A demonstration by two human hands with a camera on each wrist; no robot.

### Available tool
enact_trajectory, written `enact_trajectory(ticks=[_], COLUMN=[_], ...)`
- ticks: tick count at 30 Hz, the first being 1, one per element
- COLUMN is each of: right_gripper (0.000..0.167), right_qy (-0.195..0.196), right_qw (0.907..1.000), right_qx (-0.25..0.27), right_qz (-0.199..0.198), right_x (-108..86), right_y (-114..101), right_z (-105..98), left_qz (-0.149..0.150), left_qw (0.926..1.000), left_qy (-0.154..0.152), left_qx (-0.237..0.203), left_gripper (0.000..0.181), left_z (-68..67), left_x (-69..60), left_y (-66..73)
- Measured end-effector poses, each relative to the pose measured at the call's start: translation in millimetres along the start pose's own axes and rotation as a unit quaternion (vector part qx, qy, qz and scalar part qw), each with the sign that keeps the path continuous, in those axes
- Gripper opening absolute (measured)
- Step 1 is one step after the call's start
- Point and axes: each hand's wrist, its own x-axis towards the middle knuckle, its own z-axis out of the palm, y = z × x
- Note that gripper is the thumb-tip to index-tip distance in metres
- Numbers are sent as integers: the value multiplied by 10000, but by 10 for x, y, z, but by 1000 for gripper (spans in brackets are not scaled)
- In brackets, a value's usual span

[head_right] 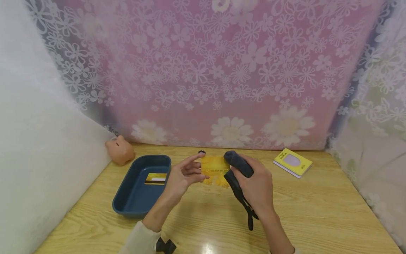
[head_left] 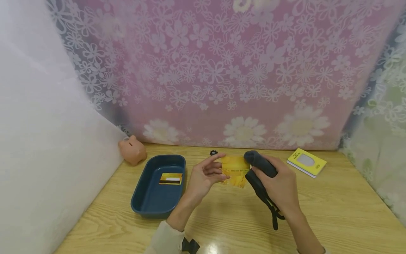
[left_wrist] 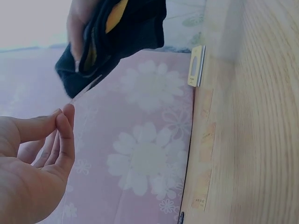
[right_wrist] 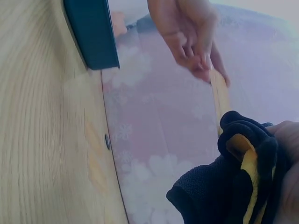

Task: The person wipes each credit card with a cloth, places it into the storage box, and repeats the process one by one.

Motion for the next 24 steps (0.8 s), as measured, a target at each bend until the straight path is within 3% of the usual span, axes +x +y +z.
enact_trajectory(ticks=[7, 13, 16, 24], right_gripper=[45, 44, 45, 45], right_qy=[128, 238, 163, -300], right_qw=[9988, 9976, 9984, 9979], right_qx=[-42, 148, 239, 410], right_qz=[463, 632, 477, -399], right_x=[57, 66, 49, -81], right_y=[68, 60, 31, -115], right_z=[-89, -149, -124, 137], left_qz=[-21, 24, 43, 83], left_qw=[9999, 9998, 9998, 9987], left_qy=[15, -36, -92, -112], left_qx=[99, 170, 179, 488], left_gripper=[58, 58, 58, 59], left_z=[-26, -27, -21, -2], left_x=[26, 43, 42, 15], left_y=[-39, -99, -119, -132])
